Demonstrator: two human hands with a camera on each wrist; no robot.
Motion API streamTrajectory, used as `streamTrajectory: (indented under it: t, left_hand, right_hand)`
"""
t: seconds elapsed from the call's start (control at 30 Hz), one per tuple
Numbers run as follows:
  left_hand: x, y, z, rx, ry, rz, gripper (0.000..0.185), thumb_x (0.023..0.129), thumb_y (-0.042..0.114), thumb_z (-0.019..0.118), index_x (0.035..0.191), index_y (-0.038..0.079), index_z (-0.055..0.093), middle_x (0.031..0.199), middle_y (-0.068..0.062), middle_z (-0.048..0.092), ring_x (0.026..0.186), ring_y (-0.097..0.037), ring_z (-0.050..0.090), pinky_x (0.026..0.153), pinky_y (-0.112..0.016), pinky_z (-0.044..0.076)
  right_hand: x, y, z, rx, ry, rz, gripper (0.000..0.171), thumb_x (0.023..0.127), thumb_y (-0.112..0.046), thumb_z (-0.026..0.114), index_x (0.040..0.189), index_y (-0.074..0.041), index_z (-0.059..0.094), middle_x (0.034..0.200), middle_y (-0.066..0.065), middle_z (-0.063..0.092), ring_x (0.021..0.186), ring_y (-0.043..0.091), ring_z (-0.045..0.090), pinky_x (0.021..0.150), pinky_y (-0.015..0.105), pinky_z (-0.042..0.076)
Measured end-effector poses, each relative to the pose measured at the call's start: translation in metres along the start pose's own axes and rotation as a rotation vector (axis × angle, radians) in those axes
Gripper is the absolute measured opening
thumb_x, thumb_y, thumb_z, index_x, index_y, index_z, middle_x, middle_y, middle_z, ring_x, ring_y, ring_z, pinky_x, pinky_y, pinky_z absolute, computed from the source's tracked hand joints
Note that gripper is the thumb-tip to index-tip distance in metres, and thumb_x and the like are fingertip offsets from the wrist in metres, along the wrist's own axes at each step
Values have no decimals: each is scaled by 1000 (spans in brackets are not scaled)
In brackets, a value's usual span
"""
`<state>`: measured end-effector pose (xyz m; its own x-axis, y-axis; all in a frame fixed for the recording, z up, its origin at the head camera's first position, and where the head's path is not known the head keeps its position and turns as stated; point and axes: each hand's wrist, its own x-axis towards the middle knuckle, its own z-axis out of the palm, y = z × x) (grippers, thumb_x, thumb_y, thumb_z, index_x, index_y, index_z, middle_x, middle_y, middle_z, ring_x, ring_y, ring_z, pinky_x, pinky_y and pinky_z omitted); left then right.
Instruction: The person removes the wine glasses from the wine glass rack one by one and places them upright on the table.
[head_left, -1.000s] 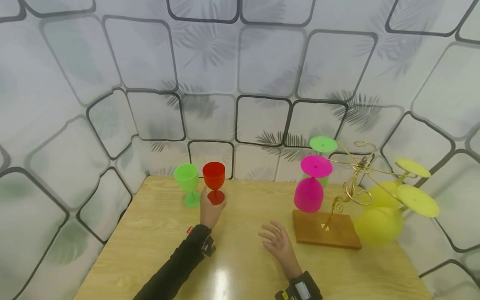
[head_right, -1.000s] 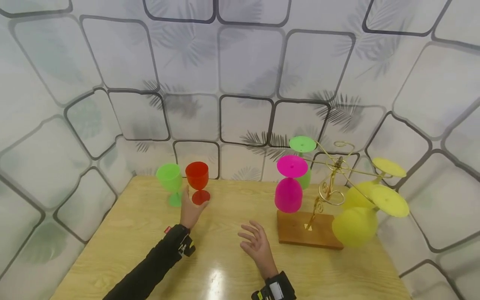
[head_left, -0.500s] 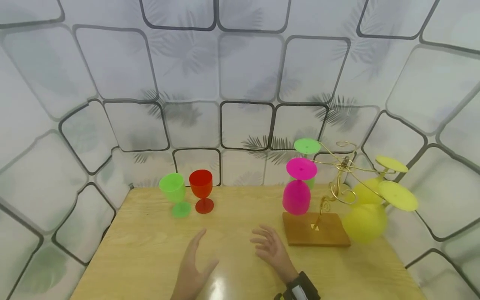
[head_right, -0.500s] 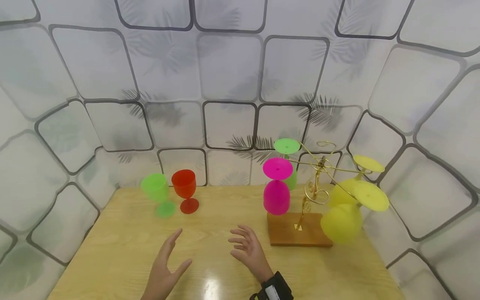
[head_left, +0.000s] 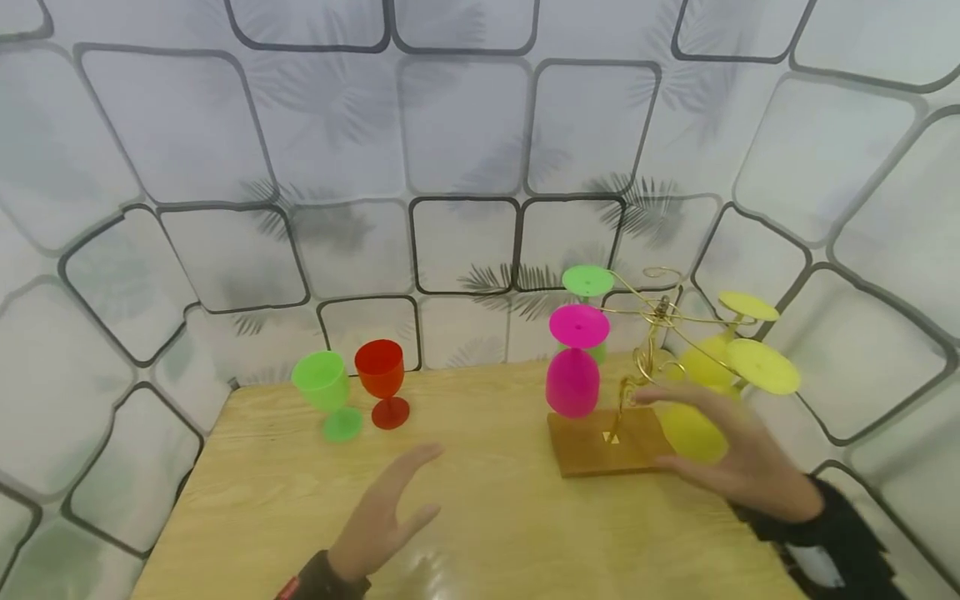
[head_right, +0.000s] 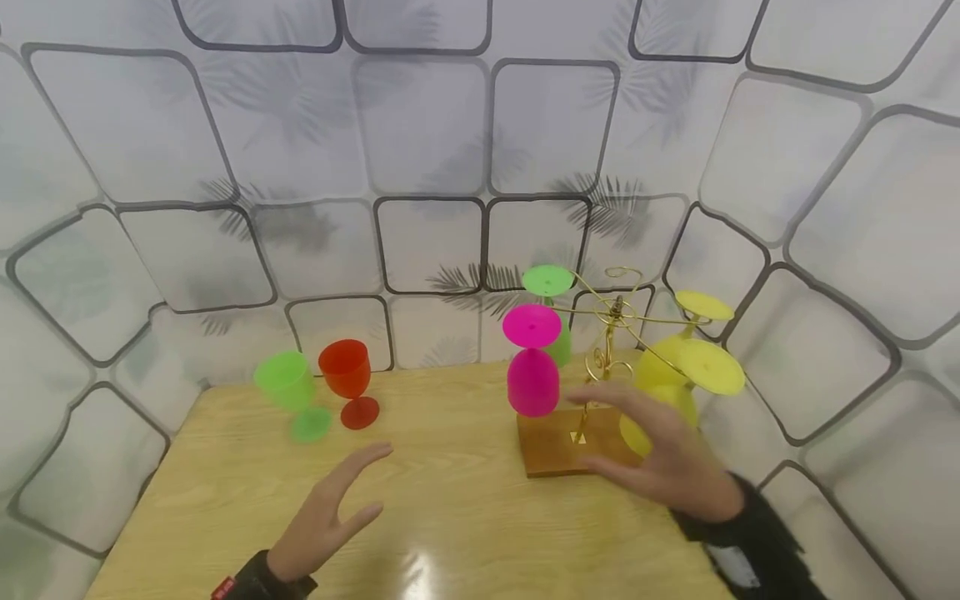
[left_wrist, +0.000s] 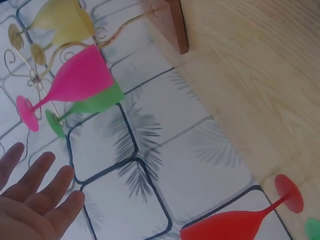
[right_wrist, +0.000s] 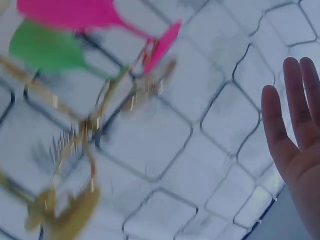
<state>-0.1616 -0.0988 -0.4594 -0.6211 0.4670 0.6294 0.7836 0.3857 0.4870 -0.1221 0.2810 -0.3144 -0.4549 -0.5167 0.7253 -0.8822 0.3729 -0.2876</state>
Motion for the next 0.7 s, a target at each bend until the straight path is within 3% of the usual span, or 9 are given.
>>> streamTrajectory:
  t: [0.07,0.17,0.23,0.3,0.4,0.43,0.7]
  left_hand:
    - [8,-1,-1,34,-53,36,54,86,23,67,134,8,49,134,-7,54,123,-25,51,106,-28,41]
    - [21,-1,-1,64,-121,85,51,89,30,63,135,11,48,135,-7,53,124,-25,51,100,-41,46]
    - [30,-2,1,78,-164,108,52,90,33,61,135,14,47,136,-7,52,125,-24,50,98,-45,47]
    - [38,-2,3,94,-201,125,52,90,35,61,135,14,47,136,-7,51,125,-24,50,98,-45,47]
    - [49,-1,9,104,-246,149,51,89,35,62,134,13,49,136,-7,51,126,-23,49,101,-43,46]
    - [53,0,11,103,-257,159,51,88,34,62,133,13,50,135,-8,51,126,-23,49,101,-43,45]
    - [66,7,23,82,-306,196,51,86,30,64,131,11,51,136,-8,52,126,-23,48,104,-41,44]
  right_hand:
    - [2,4,-39,-172,-2,74,56,72,-13,79,117,10,57,127,1,60,123,5,50,105,13,35]
    - [-5,17,-84,-394,-68,290,65,65,-6,82,125,-3,56,128,-3,57,122,-7,43,99,4,31]
    - [-12,29,-102,-459,-144,446,71,66,-5,81,131,-8,52,132,4,52,126,5,43,104,19,35]
    - [-17,41,-112,-452,-218,599,72,73,-11,79,136,-11,46,137,13,47,128,21,41,104,40,36]
    - [-25,54,-120,-415,-315,762,74,79,-24,74,142,-12,37,141,23,40,121,45,39,85,69,35]
    - [-27,56,-121,-407,-335,801,75,80,-26,74,143,-12,36,142,22,39,122,45,39,85,70,35]
    - [-33,61,-123,-466,-377,796,76,78,-30,75,142,-11,38,135,24,48,111,42,51,72,62,48]
